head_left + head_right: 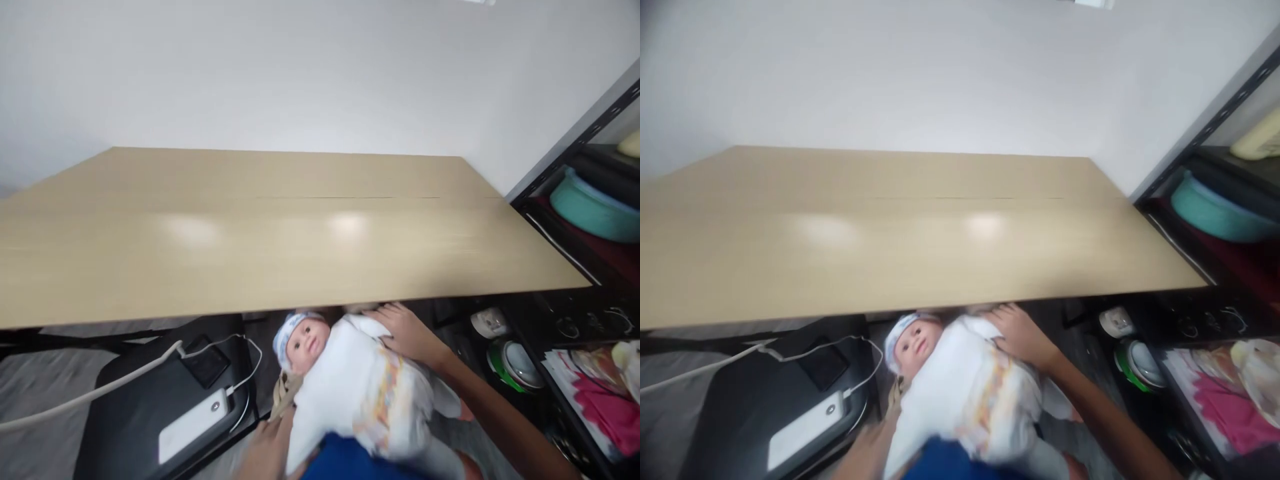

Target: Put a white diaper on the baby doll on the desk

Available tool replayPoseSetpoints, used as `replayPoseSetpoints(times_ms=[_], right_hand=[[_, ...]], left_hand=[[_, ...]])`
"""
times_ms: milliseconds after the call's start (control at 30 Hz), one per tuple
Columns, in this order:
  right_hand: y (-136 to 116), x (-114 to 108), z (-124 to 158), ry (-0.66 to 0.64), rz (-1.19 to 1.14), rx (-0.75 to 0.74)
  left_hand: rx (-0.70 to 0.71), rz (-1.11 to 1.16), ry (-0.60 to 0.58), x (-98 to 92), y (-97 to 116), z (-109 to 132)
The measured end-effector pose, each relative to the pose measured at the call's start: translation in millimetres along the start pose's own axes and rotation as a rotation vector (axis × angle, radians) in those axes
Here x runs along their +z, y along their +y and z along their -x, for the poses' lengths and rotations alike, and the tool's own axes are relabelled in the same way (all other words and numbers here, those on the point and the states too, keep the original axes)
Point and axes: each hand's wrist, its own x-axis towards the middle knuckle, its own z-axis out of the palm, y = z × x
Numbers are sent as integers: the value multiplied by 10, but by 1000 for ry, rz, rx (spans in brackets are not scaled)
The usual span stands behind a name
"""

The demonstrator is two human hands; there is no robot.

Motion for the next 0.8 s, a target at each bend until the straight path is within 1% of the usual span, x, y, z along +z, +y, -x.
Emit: replayPoseSetpoints(times_ms=[67,100,133,167,233,267,300,333,367,433,500,533,600,667,733,800], right_hand=[[81,73,29,45,18,45],[110,77,66,84,-15,64],[126,66,118,126,-72,78],[129,45,180,161,-145,90],[97,-4,315,180,-300,111],[69,-26,377,160,-369,124],[39,-41,427,136,-420,140],[10,-49,465,117,-451,155],[-14,-47,487,109,-462,165],[-37,-20,495,123,-450,172],[-18,32,472,160,-429,180],[6,61,458,177,-422,188],[77,116,435,225,-399,224],[161,151,424,291,-344,286],[223,156,425,352,-244,355],[222,131,428,405,-147,389]], left_hand=[[-28,-66,-81,62,-42,40],[-36,-117,-105,61,-39,36],[-38,-173,-100,36,-15,17],[-35,-222,-61,-14,33,-20],[-12,-254,99,-164,198,-149],[12,-231,176,-247,307,-244],[49,-181,229,-322,423,-359],[106,-106,240,-380,536,-489],[181,-19,216,-414,638,-630],[354,147,75,-401,778,-906],[494,249,-64,-305,823,-1116],[534,277,-101,-245,817,-1184],[559,312,-110,-141,774,-1244],[549,353,-91,-86,726,-1240],[535,396,-75,-77,695,-1216],[528,419,-45,-94,682,-1196]])
